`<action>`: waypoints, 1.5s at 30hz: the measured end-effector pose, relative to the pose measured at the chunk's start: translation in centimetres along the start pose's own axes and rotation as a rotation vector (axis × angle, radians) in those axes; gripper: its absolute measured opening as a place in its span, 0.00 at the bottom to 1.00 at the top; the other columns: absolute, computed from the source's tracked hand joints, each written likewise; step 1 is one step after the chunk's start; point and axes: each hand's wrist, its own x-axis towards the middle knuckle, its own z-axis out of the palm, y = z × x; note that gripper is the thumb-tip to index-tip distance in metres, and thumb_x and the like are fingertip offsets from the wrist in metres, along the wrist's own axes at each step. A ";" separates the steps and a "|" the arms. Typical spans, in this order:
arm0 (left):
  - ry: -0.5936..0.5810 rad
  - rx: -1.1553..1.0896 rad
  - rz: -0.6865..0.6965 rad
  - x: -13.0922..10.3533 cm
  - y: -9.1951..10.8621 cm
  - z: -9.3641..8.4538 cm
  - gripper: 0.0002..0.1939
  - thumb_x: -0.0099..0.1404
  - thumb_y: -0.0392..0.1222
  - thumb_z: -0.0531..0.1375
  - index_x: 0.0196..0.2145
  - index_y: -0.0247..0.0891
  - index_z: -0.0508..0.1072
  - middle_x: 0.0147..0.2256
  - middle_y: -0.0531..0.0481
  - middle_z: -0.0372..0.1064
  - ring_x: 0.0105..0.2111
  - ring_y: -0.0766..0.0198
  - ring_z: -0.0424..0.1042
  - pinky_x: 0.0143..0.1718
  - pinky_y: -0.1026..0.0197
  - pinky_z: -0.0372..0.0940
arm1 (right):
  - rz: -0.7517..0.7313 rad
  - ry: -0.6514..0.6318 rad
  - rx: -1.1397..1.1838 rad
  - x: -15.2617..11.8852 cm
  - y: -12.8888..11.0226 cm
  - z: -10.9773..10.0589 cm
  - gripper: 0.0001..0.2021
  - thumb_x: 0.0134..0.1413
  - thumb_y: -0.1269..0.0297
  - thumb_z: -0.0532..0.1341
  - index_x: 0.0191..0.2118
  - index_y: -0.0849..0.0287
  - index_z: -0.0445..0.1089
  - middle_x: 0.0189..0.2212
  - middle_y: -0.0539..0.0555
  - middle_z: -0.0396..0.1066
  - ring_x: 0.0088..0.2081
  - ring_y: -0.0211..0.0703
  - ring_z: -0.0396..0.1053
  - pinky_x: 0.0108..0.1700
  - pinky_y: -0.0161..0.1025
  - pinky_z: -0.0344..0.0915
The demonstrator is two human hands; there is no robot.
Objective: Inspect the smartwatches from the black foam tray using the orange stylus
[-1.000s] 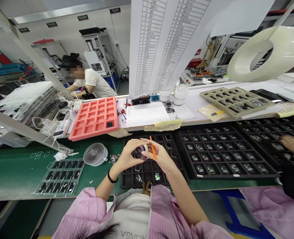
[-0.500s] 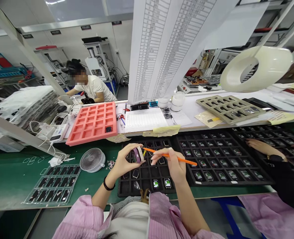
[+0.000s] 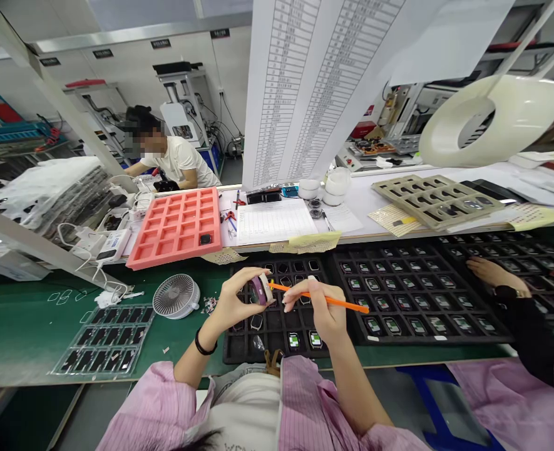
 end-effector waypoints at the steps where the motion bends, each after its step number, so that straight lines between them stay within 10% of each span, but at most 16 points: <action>1: -0.002 0.007 0.013 0.0 -0.1 0.0 0.26 0.54 0.35 0.66 0.51 0.39 0.70 0.48 0.41 0.72 0.48 0.54 0.72 0.51 0.49 0.67 | -0.007 -0.002 -0.013 0.0 -0.1 0.0 0.23 0.64 0.54 0.52 0.25 0.58 0.76 0.20 0.54 0.75 0.18 0.43 0.70 0.24 0.43 0.69; 32: -0.052 0.142 -0.010 0.5 -0.6 -0.1 0.28 0.54 0.31 0.65 0.53 0.39 0.69 0.47 0.43 0.72 0.48 0.55 0.71 0.51 0.52 0.67 | -0.157 -0.105 -0.065 0.2 1.6 -0.2 0.21 0.67 0.59 0.49 0.30 0.58 0.76 0.21 0.52 0.76 0.21 0.41 0.73 0.27 0.40 0.70; 38: -0.062 0.316 -0.065 0.8 -0.1 -0.1 0.27 0.53 0.33 0.65 0.52 0.42 0.69 0.46 0.46 0.70 0.47 0.55 0.70 0.50 0.51 0.67 | 0.082 -0.011 -0.037 0.5 3.8 0.6 0.12 0.57 0.58 0.62 0.26 0.55 0.61 0.39 0.54 0.77 0.42 0.47 0.75 0.47 0.46 0.69; 45: -0.086 0.127 -0.131 0.9 0.8 0.6 0.29 0.57 0.36 0.65 0.56 0.42 0.65 0.49 0.43 0.66 0.46 0.59 0.70 0.41 0.59 0.72 | 0.307 -0.041 -0.013 0.6 4.4 2.2 0.25 0.44 0.54 0.70 0.22 0.55 0.51 0.18 0.41 0.51 0.21 0.32 0.51 0.24 0.32 0.52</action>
